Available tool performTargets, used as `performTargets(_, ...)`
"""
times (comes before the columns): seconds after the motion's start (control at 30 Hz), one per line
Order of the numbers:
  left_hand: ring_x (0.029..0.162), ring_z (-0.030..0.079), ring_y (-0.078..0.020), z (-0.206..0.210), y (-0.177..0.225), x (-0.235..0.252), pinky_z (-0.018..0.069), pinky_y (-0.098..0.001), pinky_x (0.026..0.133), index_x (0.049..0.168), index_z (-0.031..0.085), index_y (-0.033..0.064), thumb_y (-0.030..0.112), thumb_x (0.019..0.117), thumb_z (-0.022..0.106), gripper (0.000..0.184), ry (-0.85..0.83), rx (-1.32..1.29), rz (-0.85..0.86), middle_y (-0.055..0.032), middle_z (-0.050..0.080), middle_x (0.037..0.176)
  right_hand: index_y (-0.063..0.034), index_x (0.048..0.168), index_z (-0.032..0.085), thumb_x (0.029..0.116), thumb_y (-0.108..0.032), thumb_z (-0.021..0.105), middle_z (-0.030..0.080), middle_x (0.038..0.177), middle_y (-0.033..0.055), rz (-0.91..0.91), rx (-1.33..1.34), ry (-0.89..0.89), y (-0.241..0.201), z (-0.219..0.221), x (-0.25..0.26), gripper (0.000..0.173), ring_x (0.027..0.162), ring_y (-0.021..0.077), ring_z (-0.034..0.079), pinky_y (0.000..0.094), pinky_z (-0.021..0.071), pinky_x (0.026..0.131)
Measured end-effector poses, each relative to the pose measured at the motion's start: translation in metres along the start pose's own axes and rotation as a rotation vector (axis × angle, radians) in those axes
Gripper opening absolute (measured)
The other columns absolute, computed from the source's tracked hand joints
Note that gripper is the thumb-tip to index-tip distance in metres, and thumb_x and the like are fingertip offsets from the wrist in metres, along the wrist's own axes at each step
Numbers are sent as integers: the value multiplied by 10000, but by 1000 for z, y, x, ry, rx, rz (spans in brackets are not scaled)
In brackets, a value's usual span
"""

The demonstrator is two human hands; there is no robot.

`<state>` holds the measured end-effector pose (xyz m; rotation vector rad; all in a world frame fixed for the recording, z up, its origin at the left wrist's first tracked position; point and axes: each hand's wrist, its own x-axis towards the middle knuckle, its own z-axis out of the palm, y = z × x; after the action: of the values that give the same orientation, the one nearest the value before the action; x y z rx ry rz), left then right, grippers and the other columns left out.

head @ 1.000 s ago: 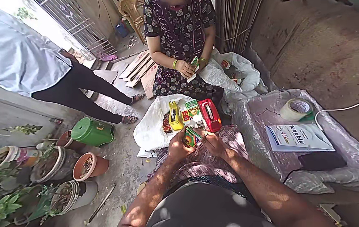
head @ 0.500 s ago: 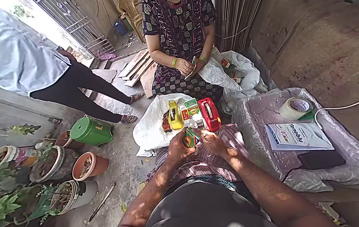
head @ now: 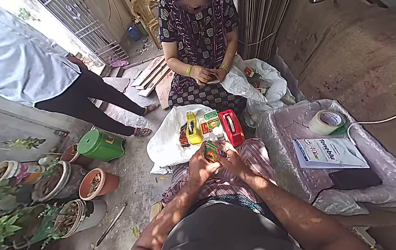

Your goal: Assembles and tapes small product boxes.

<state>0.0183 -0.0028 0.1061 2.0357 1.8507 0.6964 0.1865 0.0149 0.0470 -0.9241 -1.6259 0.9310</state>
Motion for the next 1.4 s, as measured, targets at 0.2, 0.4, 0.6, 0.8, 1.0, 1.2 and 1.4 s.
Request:
performTargets(0.2, 1048, 720, -270, 1, -25, 15, 637, -433, 908, 1400, 523, -20, 80, 850, 819, 632, -257, -863, 126, -171, 682, 1245, -57, 1326, 662, 1012, -235, 618, 604, 1358, 123, 39, 271, -151, 5, -20, 7, 364, 1221, 164, 601, 334, 524, 1039)
performTargets(0.4, 924, 725, -248, -8, -60, 12, 618, -419, 832, 1217, 652, -61, 38, 920, 696, 316, -445, -1167, -74, -178, 734, 1050, -19, 1319, 543, 1023, -198, 616, 639, 1268, 125, 112, 452, -343, 6, -15, 6, 354, 1103, 212, 666, 399, 581, 960)
performTargets(0.6, 837, 755, -263, -12, -59, 5, 649, -406, 775, 1110, 710, -71, -42, 856, 753, 260, -180, -1121, -67, -182, 761, 991, 28, 1125, 679, 1027, -145, 579, 740, 966, 104, 327, 116, 403, 29, -35, 22, 222, 839, 162, 719, 328, 615, 752)
performTargets(0.8, 867, 758, -292, -11, -59, 9, 659, -427, 796, 1129, 713, -73, -33, 851, 777, 288, -72, -1119, 26, -191, 754, 1064, 10, 1304, 626, 1006, -173, 616, 713, 1153, 152, 534, -161, 434, 81, -69, 45, 350, 1034, 173, 695, 339, 566, 931)
performTargets(1.0, 905, 745, -259, -6, -65, 0, 659, -403, 814, 1107, 730, -46, 18, 847, 799, 277, -48, -1078, 172, -164, 725, 1155, -21, 1290, 607, 924, -133, 717, 741, 1014, 110, 602, -37, 301, 84, -74, 64, 398, 909, 181, 717, 374, 588, 839)
performTargets(1.2, 946, 748, -275, -6, -69, -4, 663, -412, 837, 1095, 735, -42, 8, 843, 805, 266, -25, -1063, 139, -165, 726, 1159, 9, 1249, 634, 916, -44, 733, 720, 1025, 130, 663, 366, 552, 71, -70, 62, 351, 842, 175, 675, 314, 553, 688)
performTargets(1.4, 903, 748, -252, -7, -66, 0, 662, -391, 808, 1100, 730, -49, 15, 860, 789, 256, 47, -1039, 124, -163, 736, 1123, -25, 1219, 702, 902, -54, 717, 742, 991, 100, 551, 5, 341, 64, -71, 36, 319, 823, 143, 700, 318, 590, 785)
